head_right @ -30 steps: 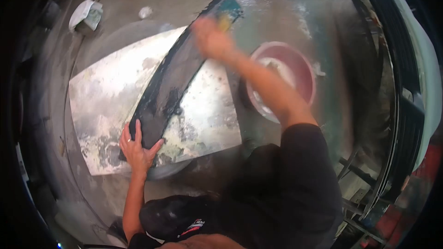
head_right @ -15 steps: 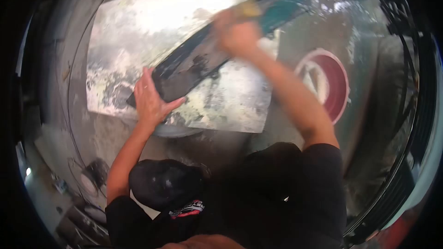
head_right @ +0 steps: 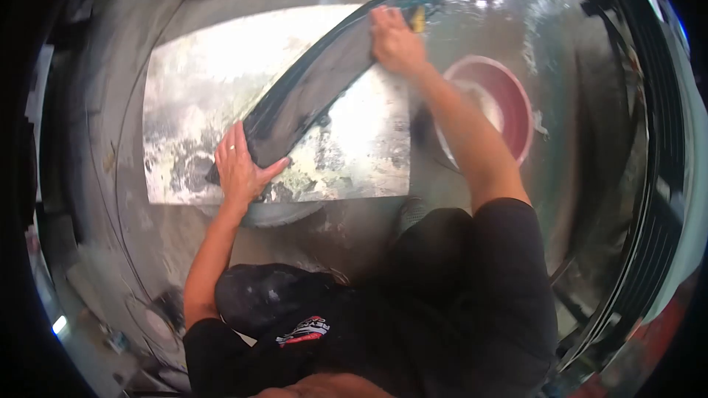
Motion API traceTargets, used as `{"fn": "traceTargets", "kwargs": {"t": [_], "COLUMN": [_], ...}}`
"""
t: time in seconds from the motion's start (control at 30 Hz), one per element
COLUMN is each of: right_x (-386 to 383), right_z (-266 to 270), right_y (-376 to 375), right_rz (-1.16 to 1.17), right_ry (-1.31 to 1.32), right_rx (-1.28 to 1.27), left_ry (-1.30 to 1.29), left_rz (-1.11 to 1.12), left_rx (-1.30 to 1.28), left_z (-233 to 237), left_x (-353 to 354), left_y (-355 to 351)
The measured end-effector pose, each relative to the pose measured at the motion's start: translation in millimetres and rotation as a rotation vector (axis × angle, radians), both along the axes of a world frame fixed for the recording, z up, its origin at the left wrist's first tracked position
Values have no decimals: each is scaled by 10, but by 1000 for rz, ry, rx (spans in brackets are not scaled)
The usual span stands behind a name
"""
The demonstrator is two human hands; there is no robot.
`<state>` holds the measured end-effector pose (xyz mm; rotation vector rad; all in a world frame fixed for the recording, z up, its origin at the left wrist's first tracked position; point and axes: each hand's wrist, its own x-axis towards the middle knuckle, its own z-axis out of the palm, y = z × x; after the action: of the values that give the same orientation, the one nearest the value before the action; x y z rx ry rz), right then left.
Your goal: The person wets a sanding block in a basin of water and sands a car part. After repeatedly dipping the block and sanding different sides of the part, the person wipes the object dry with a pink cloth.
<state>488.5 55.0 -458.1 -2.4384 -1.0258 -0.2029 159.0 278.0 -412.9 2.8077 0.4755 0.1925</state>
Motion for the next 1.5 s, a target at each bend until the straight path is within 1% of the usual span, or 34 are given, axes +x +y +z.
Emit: {"fn": "traceTargets", "kwargs": {"t": [0.07,0.1,0.13,0.17,0.2,0.23,0.27,0.33,0.37,0.4,0.47,0.53,0.6,0.63,0.67,0.7,0.73,0.77,0.8,0.83,0.87,0.9,0.97,1.0,1.03,1.1,1.13,1.2,1.23,1.27,1.3,1.4,1.47,1.5], "right_x": [-69,-158,-351,-638,-883,-1126,-1242,-1334,-1345,-1384,-1540,-1620,-1561,-1528,-1462,-1436,-1393,-1294,-1170,-1031,-880,-725,-582,-568,-594,-705,-772,-799,-816,-825,-814,-886,-861,-788], "right_z": [154,153,177,231,258,434,455,470,466,429,730,833,916,881,852,874,893,907,1044,1322,1515,1689,2143,2347,2495,2629,2592,2370,2249,2116,1954,1487,1412,1349], "right_y": [-41,-2,-3,-20,-62,-123,-162,-208,-192,-149,-120,2,85,136,105,126,150,173,153,120,119,124,48,15,17,77,115,268,328,375,382,282,49,-144], "right_rz": [-66,-102,-32,-34,-139,-244,-248,-680,-688,-671,-611,-365,-486,-374,-347,-269,-194,-62,59,142,210,265,352,378,376,571,638,775,763,777,788,627,411,310], "right_ry": [19,115,69,-79,64,187,177,502,499,689,1112,1245,1316,1313,1386,1339,1290,1210,1064,1012,985,1022,962,891,897,541,466,533,549,541,529,366,34,-37], "right_rx": [-30,60,254,330,396,540,552,568,583,732,905,1055,891,977,954,952,948,923,791,604,536,474,227,62,63,-318,-387,-532,-522,-531,-543,-69,185,417], "left_ry": [81,115,81,254,436,402,393,350,356,361,462,403,382,367,329,289,215,219,228,5,-101,-345,-511,-571,-631,-578,-518,-205,-50,116,107,-26,-101,-174], "left_rz": [-6,-32,-67,-49,-20,-48,-55,-61,-85,-92,34,61,34,60,33,0,-129,-138,-147,-267,-220,-235,-219,-201,-185,-186,-184,-273,-236,-25,8,45,-18,-68], "left_rx": [65,50,66,30,-8,-45,-34,-194,-239,-231,-995,-1026,-829,-824,-828,-827,-859,-706,-554,-322,-184,-24,329,394,458,595,627,443,209,-84,-92,38,49,83], "left_z": [31,95,230,414,529,531,483,492,480,563,666,540,620,574,464,421,519,612,673,562,761,939,1270,1454,1614,1715,1711,1570,1400,1241,1090,911,808,776], "left_x": [20,55,160,258,310,326,319,364,346,353,353,328,362,355,337,331,305,297,324,315,351,355,370,364,353,290,235,87,24,-33,-83,-152,-175,-183], "left_y": [-12,2,-7,-18,-35,-40,-32,-55,-92,-197,-416,-595,-793,-833,-851,-836,-822,-762,-671,-467,-368,-263,6,79,137,232,251,257,236,197,181,53,52,78]}}
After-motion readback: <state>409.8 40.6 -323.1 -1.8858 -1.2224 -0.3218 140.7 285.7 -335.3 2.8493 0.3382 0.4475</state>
